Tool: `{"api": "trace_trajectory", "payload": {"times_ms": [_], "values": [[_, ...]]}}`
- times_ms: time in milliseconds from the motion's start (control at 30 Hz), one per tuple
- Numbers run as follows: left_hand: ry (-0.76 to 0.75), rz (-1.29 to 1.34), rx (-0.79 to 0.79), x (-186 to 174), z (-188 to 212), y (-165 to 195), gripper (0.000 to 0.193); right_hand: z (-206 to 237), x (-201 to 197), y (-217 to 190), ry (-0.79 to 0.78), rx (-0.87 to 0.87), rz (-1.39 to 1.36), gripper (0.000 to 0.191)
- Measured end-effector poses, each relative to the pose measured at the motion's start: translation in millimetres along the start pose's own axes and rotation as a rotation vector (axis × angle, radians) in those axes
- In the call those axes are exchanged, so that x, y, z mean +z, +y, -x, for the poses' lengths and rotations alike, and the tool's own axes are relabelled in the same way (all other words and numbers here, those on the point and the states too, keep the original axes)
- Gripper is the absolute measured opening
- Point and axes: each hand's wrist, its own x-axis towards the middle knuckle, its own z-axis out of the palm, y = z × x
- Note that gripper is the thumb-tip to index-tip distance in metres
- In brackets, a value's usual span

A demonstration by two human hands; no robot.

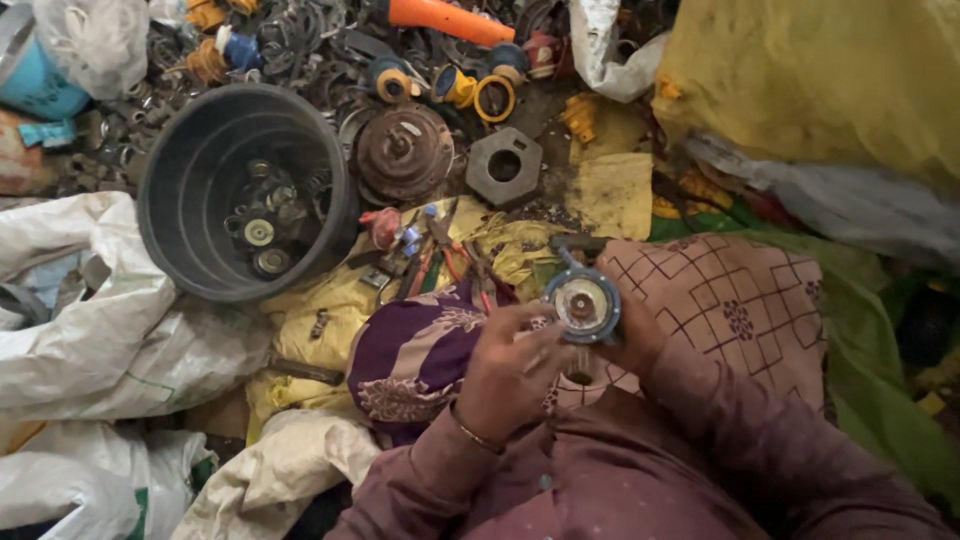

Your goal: The person sits on the floor and uses a hammer and metal block to repeatedly strike and separate small metal components. They handle the parts by hand, inspect them, and place separated pieces into a nearby bucket.

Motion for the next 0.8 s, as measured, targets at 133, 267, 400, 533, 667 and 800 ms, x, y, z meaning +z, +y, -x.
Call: {"api": "trace_trajectory", "payload": {"times_ms": [133,267,400,533,667,800], "values": [[-0.15,0.03,-0.046,5.8,-2.6,-2.8,0.029,-15.2,4.6,-10.4,0.198,0.293,-0.705,0.051],[-0.149,0.022,-0.044,16.2,-0.1,-14.1,0.024,-26.9,17.8,-18.2,0.195,0.669,-1.012,0.061],[-0.171,0.093,-0.13,23.4,2.7,-27.7,0.018,-26.5,21.1,-20.2,0.224,0.773,-0.924,0.052],[-0.264,0.067,-0.09,20.0,6.3,-36.2,0.017,-27.3,22.0,-22.2,0.172,0.729,-0.961,0.056],[-0.299,-0.108,0.093,20.6,12.2,-40.0,0.023,-33.8,26.3,-27.2,0.192,0.75,-0.976,0.056],[-0.196,-0.157,0.189,33.4,18.0,-49.3,0.025,-36.5,28.3,-28.5,0.218,0.813,-0.934,0.055]]}}
